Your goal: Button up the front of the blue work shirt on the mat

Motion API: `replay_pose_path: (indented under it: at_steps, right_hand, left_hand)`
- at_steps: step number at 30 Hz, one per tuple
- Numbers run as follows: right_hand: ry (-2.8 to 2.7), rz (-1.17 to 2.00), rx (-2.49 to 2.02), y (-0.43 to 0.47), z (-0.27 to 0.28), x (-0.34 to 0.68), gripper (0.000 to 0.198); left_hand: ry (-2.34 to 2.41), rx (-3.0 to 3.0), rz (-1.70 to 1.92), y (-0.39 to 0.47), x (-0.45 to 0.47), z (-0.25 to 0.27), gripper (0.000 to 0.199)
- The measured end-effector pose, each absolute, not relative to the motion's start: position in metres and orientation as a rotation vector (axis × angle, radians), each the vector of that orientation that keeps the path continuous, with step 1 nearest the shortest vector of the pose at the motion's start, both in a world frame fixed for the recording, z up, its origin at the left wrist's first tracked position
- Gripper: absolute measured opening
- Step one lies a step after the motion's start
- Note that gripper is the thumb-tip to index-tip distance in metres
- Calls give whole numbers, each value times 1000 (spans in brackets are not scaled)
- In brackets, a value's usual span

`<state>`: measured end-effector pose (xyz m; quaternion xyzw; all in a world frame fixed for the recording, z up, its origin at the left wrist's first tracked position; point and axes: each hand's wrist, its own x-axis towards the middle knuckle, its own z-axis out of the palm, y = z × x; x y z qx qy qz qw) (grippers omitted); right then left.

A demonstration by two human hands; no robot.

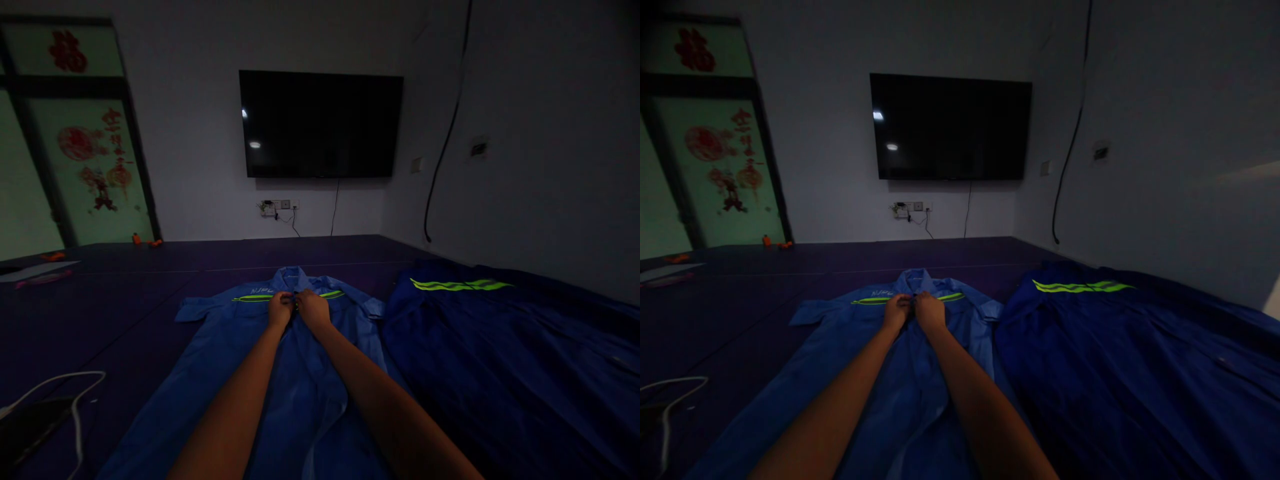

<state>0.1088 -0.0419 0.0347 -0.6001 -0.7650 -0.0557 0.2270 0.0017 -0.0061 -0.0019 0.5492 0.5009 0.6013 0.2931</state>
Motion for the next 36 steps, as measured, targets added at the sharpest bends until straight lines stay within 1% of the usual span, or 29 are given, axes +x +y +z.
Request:
replay_pose_path:
  at_steps: [4,36]
  right_hand:
    - [-2108,-182,-1675,-44,36,108,27]
    - [-2133,-164,-1669,-42,32,109,28]
  left_hand:
    - [1342,1440,1621,-5,2,-3,30]
    - [1440,1533,1570,1,1,-7,25]
